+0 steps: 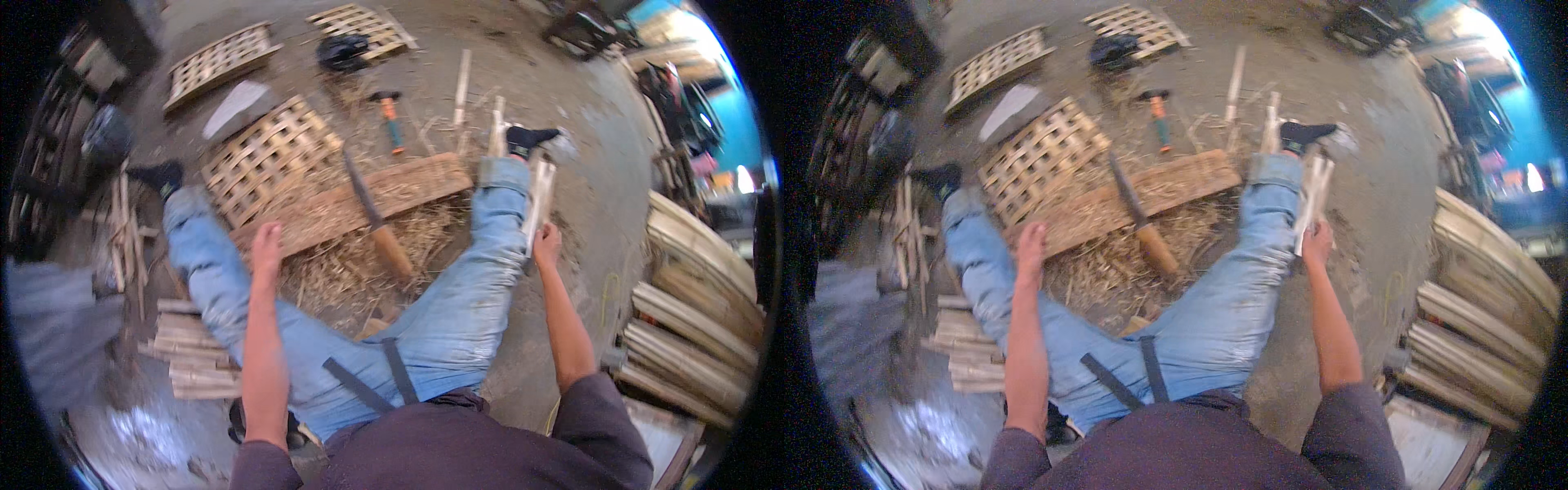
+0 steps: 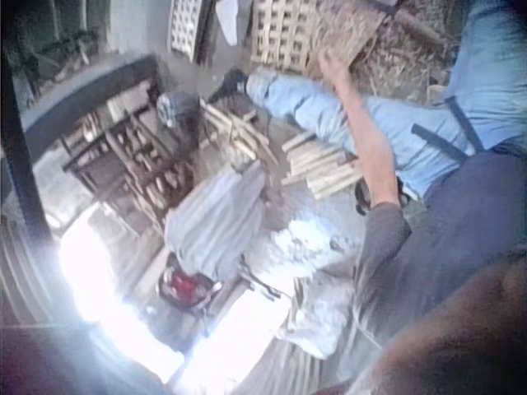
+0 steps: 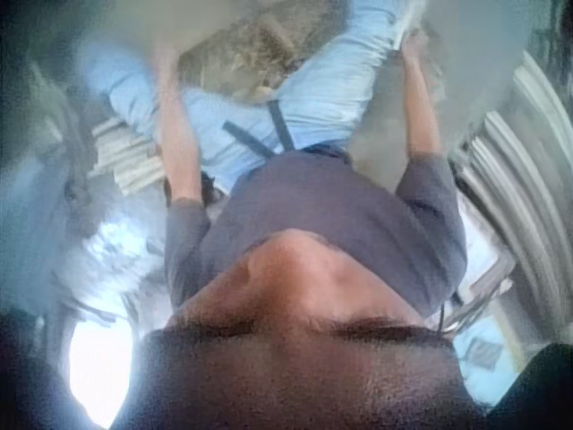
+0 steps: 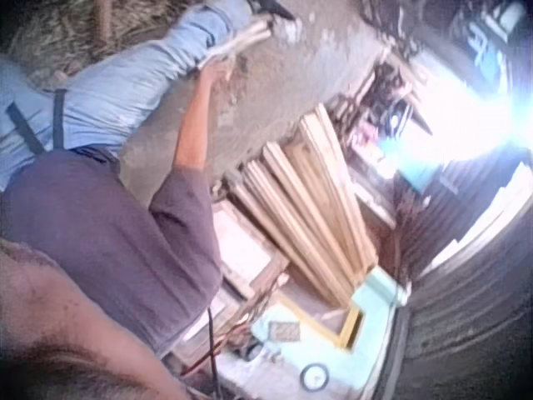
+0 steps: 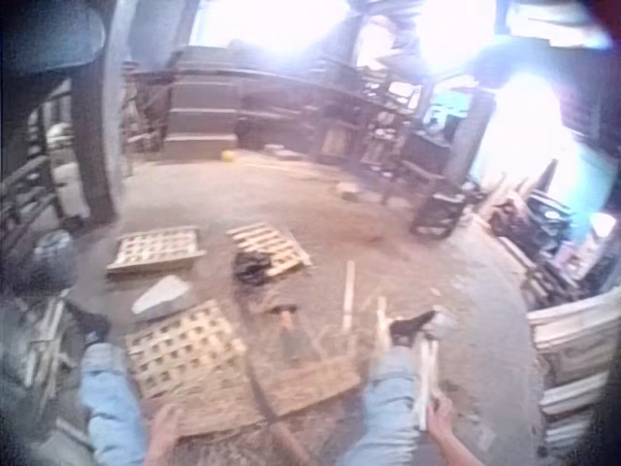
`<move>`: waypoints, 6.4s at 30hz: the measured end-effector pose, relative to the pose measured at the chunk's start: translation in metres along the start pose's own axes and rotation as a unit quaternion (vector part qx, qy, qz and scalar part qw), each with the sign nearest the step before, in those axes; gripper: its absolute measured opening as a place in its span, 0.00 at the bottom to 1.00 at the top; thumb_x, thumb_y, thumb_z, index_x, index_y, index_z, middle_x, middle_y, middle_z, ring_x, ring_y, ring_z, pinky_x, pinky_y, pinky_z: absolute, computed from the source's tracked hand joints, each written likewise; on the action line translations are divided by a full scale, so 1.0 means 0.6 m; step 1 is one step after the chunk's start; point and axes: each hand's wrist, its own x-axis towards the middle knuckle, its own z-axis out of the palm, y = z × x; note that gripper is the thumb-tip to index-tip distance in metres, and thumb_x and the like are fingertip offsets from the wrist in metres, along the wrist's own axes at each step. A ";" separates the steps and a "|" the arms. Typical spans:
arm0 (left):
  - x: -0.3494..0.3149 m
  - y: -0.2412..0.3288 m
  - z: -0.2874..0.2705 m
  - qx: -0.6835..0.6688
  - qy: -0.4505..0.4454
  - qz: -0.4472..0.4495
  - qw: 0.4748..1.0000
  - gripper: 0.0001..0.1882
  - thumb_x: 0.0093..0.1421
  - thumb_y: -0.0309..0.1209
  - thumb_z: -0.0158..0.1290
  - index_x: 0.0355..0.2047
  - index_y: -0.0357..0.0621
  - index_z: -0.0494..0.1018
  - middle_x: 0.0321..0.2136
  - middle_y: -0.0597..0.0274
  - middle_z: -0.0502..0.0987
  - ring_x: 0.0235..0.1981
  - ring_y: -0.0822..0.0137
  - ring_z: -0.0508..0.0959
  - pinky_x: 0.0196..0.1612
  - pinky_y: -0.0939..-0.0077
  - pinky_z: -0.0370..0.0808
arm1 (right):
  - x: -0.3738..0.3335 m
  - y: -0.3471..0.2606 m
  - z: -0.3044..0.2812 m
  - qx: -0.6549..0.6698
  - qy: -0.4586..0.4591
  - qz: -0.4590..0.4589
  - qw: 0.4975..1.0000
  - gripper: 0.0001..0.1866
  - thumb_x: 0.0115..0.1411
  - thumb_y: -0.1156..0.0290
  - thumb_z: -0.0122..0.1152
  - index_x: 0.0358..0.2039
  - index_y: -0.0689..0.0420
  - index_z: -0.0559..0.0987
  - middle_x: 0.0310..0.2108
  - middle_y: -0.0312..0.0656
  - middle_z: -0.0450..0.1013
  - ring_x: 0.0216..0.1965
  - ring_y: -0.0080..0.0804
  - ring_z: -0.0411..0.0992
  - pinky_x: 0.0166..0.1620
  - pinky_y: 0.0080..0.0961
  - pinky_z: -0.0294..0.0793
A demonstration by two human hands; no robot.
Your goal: The person sits on the floor and uses a drawknife to shave and shape a thin wooden stick. They repeatedly pull the tool along the wood to remove shavings and refine the shape.
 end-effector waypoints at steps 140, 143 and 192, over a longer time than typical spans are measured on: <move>-0.182 0.253 -0.070 -0.256 0.204 0.391 0.860 0.27 0.66 0.57 0.39 0.22 0.48 0.56 0.10 0.73 0.50 0.11 0.78 0.45 0.18 0.78 0.43 | -0.364 -0.579 0.051 0.271 -0.554 -0.268 0.740 0.20 0.56 0.64 0.53 0.39 0.72 0.67 0.24 0.62 0.74 0.30 0.60 0.75 0.36 0.48 0.75; -0.182 0.248 -0.072 -0.258 0.186 0.395 0.862 0.27 0.66 0.57 0.39 0.23 0.48 0.55 0.10 0.73 0.50 0.11 0.78 0.45 0.18 0.78 0.43 | -0.364 -0.585 0.016 0.282 -0.526 -0.341 0.726 0.19 0.57 0.64 0.51 0.39 0.71 0.69 0.24 0.61 0.74 0.29 0.60 0.75 0.36 0.48 0.76; -0.199 0.267 -0.085 -0.376 0.334 0.285 0.816 0.03 0.63 0.27 0.41 0.35 0.50 0.65 0.23 0.73 0.62 0.23 0.78 0.62 0.30 0.82 0.63 | -0.416 -0.614 -0.124 0.342 -0.540 -0.450 0.624 0.15 0.56 0.67 0.55 0.38 0.65 0.69 0.27 0.58 0.75 0.31 0.59 0.75 0.36 0.48 0.76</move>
